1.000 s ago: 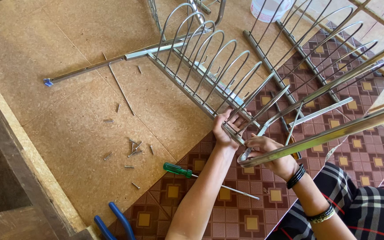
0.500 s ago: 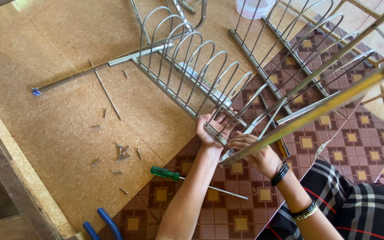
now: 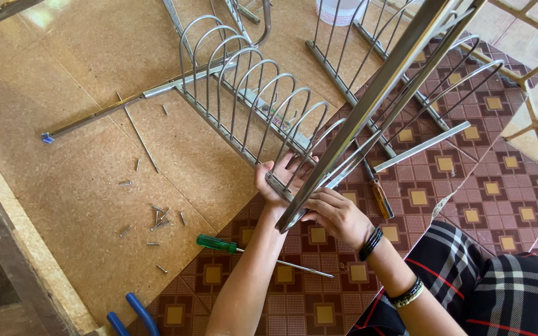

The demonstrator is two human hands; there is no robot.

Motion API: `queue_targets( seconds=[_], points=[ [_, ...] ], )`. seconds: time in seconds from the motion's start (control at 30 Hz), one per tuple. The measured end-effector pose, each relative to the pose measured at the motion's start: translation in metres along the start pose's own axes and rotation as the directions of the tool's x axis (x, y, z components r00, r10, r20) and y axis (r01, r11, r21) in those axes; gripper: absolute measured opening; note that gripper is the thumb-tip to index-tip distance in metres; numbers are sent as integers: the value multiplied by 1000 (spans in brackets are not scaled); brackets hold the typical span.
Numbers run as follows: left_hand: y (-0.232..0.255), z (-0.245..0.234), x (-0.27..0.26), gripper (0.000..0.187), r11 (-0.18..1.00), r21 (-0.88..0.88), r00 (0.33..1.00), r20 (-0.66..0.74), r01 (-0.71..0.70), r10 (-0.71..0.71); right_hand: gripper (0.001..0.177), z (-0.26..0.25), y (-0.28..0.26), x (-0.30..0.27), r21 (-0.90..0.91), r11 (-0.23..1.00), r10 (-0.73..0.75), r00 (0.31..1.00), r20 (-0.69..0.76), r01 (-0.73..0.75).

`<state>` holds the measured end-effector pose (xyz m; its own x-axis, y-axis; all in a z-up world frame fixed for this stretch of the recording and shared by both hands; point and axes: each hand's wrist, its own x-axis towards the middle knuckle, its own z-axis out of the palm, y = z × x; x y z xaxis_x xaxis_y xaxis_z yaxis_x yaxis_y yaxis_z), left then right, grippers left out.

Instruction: The person assembles a metal dish rack on the floor by inserting vertical poles into curved wire supports and tightening them with a screwdriver. They handle screws, poles, and wire sections, using a screwdriver and pliers to secure the components.

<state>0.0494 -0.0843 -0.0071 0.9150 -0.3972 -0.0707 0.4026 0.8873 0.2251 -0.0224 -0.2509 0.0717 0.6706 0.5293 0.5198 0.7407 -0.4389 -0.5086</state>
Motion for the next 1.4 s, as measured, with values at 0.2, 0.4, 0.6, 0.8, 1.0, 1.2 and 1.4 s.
queue_targets(
  seconds=[0.2, 0.4, 0.6, 0.8, 1.0, 1.2, 1.4],
  points=[
    [-3, -4, 3, 85, 999, -31, 999, -50, -8, 6, 29, -4, 5, 3, 6, 1000, 3, 1000, 31, -3],
    [1, -13, 7, 85, 1000, -31, 999, 49, 1, 0, 30, -3, -6, 10, 74, 988, 132, 991, 34, -134],
    [7, -13, 4, 86, 990, -131, 991, 126, 50, -34, 30, -3, -7, 19, 70, 994, 77, 994, 82, -82],
    [-2, 12, -5, 77, 987, -87, 959, 238, -134, 151, 32, -1, -15, 19, -8, 996, 83, 996, -43, -83],
    [0, 25, -13, 85, 981, -122, 957, 233, -151, 176, 38, 10, -22, 19, 40, 992, 128, 976, -177, -123],
    [4, 29, -11, 89, 973, -211, 957, 250, -96, 148, 35, 11, -24, 23, 40, 992, 125, 972, -197, -119],
    [6, 23, -11, 89, 971, -233, 952, 283, -50, 117, 40, 12, -30, 25, -35, 995, 88, 971, -220, -98]
  ],
)
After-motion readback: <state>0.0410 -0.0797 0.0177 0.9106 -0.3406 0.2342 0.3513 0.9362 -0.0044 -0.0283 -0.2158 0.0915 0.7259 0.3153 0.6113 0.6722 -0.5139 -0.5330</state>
